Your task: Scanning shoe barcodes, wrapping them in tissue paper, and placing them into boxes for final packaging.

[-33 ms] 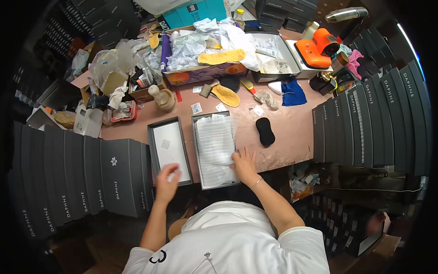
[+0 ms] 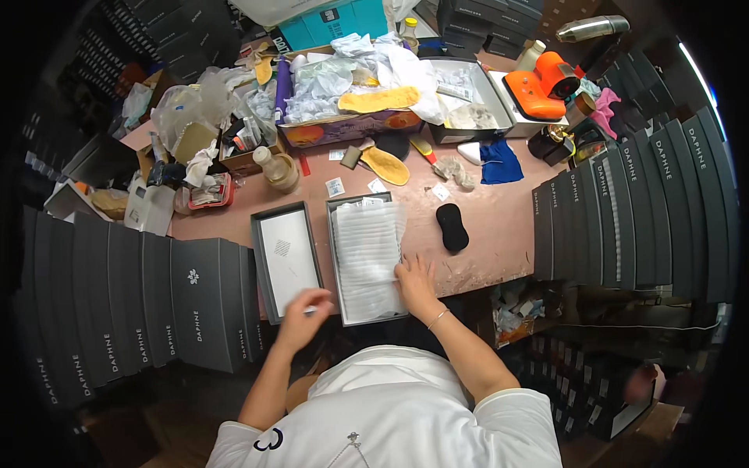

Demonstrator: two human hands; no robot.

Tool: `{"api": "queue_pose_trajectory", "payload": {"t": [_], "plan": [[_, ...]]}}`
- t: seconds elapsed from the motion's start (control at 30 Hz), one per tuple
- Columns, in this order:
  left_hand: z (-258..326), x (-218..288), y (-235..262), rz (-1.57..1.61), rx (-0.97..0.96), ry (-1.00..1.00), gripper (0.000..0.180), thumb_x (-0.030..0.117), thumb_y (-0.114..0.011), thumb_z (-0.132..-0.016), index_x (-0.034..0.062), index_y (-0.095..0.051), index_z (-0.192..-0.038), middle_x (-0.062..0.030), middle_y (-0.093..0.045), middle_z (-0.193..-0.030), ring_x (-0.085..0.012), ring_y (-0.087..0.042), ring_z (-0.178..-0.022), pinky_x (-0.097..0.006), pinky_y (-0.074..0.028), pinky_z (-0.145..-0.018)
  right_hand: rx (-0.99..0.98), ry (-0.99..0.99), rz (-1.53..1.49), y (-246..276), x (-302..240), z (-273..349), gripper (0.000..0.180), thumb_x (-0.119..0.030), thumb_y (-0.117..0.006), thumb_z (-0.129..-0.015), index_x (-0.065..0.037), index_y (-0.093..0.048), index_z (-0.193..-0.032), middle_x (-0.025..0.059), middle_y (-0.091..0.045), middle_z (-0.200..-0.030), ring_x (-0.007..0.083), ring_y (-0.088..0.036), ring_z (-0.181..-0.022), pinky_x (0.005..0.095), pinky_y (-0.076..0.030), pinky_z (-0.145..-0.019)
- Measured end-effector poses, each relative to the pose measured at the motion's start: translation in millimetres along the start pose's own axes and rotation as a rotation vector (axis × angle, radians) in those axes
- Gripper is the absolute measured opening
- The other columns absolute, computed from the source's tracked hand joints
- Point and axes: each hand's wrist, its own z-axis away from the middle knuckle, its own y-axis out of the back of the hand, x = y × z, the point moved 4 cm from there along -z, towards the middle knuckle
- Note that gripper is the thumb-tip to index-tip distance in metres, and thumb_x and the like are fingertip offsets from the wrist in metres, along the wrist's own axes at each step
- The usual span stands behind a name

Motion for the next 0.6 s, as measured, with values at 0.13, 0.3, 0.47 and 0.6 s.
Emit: {"api": "queue_pose_trajectory", "payload": {"t": [0.13, 0.3, 0.47, 0.6], "plan": [[12, 14, -105, -0.017, -0.608, -0.141, 0.028, 0.023, -0.064, -0.086, 0.0, -0.065, -0.102, -0.0148, -0.064, -0.091, -0.0249, -0.064, -0.083, -0.034, -0.05, -0.076, -0.171, -0.042, -0.37, 36, -51, -12, 0.029, -0.011, -0.061, -0.081, -0.006, -0.048, -0.108, 0.0218, -0.052, -0.117, 0.0433, -0.055, -0.1, 0.0508, -0.047, -0.078], [-50, -26, -139, 0.174, -0.109, -0.032, 0.038, 0.021, -0.055, -0.09, -0.0011, -0.05, -0.121, -0.0159, -0.051, -0.119, -0.0239, -0.049, -0.111, -0.037, -0.04, -0.096, -0.263, 0.781, -0.78, 65, -185, -2, 0.052, -0.019, -0.066, -0.082, -0.006, -0.046, -0.128, 0.0191, -0.047, -0.133, 0.0353, -0.046, -0.123, 0.0469, -0.036, -0.102], [-59, -122, -30, 0.546, 0.546, 0.273, 0.034, 0.014, -0.054, -0.093, -0.002, -0.049, -0.122, -0.0116, -0.058, -0.108, -0.0159, -0.058, -0.088, -0.028, -0.049, -0.078, 0.035, 0.297, -0.338, 52, -54, -48, 0.068, -0.014, -0.074, -0.073, -0.001, -0.041, -0.132, 0.0262, -0.049, -0.127, 0.0408, -0.053, -0.108, 0.0433, -0.046, -0.088], [-64, -39, -49, 0.429, 0.234, 0.086, 0.037, 0.018, -0.052, -0.095, -0.003, -0.046, -0.125, -0.0117, -0.055, -0.114, -0.0163, -0.058, -0.095, -0.029, -0.049, -0.085, -0.219, 0.129, -0.297, 8, -24, -73, 0.04, -0.024, -0.072, -0.076, -0.001, -0.058, -0.105, 0.0208, -0.064, -0.092, 0.0405, -0.062, -0.083, 0.0449, -0.051, -0.072]]}}
